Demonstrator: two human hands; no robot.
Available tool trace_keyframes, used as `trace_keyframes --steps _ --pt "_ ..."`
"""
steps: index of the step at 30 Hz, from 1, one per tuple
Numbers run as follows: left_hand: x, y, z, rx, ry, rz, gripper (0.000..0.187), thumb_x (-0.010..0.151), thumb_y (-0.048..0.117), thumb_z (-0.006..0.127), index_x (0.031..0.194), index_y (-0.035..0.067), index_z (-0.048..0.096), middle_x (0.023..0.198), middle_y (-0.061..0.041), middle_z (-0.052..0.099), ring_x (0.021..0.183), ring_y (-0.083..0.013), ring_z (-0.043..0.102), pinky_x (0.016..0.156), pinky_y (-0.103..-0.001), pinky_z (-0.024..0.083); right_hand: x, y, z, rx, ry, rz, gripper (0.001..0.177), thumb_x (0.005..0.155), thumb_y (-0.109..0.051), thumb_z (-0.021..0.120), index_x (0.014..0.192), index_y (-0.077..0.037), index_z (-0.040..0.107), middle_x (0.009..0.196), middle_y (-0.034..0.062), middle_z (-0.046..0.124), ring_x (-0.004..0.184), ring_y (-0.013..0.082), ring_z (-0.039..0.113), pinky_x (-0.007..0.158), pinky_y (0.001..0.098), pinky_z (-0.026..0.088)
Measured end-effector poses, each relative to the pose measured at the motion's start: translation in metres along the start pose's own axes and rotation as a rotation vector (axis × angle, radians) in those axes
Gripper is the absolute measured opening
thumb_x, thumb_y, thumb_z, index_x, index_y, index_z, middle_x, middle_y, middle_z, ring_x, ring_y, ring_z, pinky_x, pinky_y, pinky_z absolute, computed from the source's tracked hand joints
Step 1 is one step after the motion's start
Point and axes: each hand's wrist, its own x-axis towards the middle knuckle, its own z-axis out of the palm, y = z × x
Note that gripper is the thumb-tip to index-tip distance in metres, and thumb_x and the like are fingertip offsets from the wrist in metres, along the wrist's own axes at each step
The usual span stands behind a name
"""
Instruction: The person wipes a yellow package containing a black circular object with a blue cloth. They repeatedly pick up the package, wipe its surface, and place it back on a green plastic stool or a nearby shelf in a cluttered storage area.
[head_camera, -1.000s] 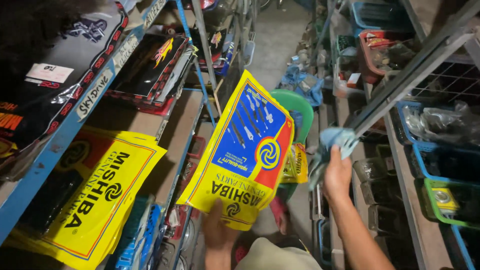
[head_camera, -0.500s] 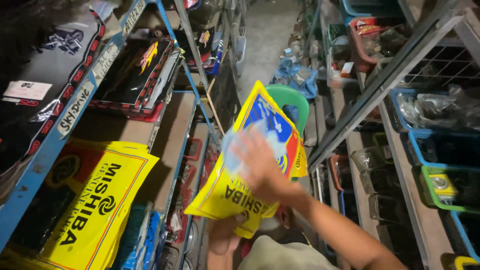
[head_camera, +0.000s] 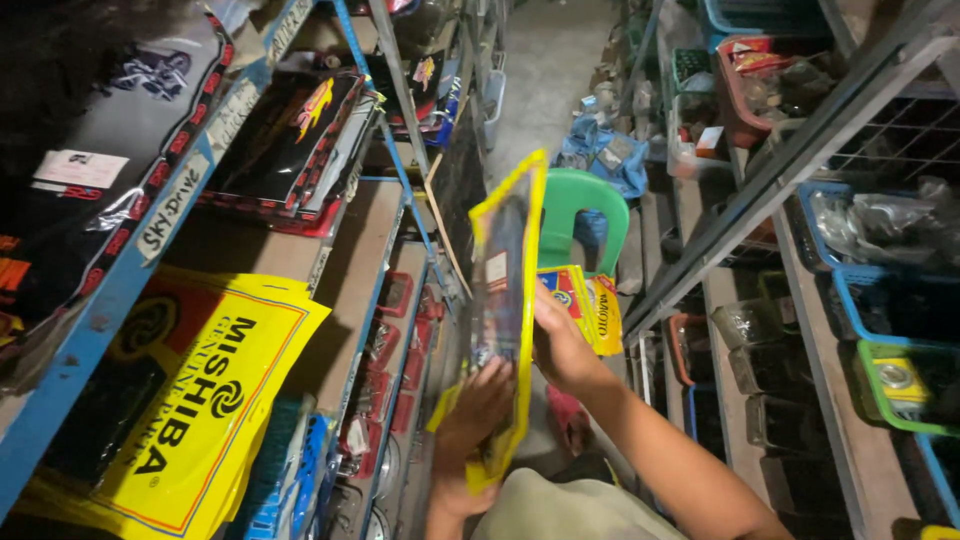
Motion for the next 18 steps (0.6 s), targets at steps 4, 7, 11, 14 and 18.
trace_keyframes --steps 4,7,11,14,18 --pt "0.002 0.002 0.009 0.210 -0.032 0.008 0.046 0.083 0.007 0.066 0.129 0.000 0.067 0.143 -0.014 0.063 0.143 -0.0325 0.051 0.121 -0.048 0.033 -0.014 0.029 -0.045 0.168 0.184 0.180 0.051 0.101 -0.022 0.044 0.146 0.000 0.052 0.132 0.0179 0.064 0.106 0.0262 0.061 0.094 0.0397 0.049" --pt "0.003 0.008 0.013 0.389 -0.007 0.115 0.041 0.080 0.016 0.076 0.119 0.004 0.071 0.139 -0.011 0.067 0.139 -0.0348 0.054 0.118 -0.056 0.033 -0.028 0.031 -0.066 0.187 0.322 0.282 0.066 0.096 -0.050 0.044 0.140 -0.002 0.054 0.128 0.0223 0.066 0.099 0.0332 0.064 0.086 0.0461 0.052" --pt "-0.004 0.007 0.014 0.511 -0.011 0.153 0.045 0.080 0.023 0.074 0.121 0.003 0.070 0.141 -0.011 0.065 0.136 -0.0411 0.053 0.114 -0.062 0.031 -0.035 0.014 -0.052 0.286 0.050 0.184 0.060 0.103 -0.042 0.041 0.149 -0.003 0.045 0.139 0.0212 0.060 0.113 0.0330 0.062 0.100 0.0469 0.048" --pt "-0.003 0.012 0.013 0.620 -0.039 0.163 0.046 0.082 0.025 0.073 0.125 0.006 0.068 0.143 -0.008 0.063 0.135 -0.0421 0.053 0.111 -0.062 0.033 -0.041 0.007 -0.045 0.339 0.144 0.191 0.049 0.106 -0.033 0.043 0.142 -0.002 0.052 0.128 0.0188 0.066 0.101 0.0273 0.065 0.093 0.0415 0.051" --pt "-0.011 0.012 0.014 0.715 -0.023 0.141 0.054 0.079 0.023 0.073 0.132 0.013 0.068 0.147 -0.002 0.061 0.141 -0.0375 0.050 0.113 -0.061 0.033 -0.050 -0.001 -0.038 0.143 0.250 0.109 0.036 0.109 -0.025 0.047 0.119 0.004 0.067 0.106 0.0145 0.073 0.082 0.0176 0.064 0.075 0.0310 0.052"
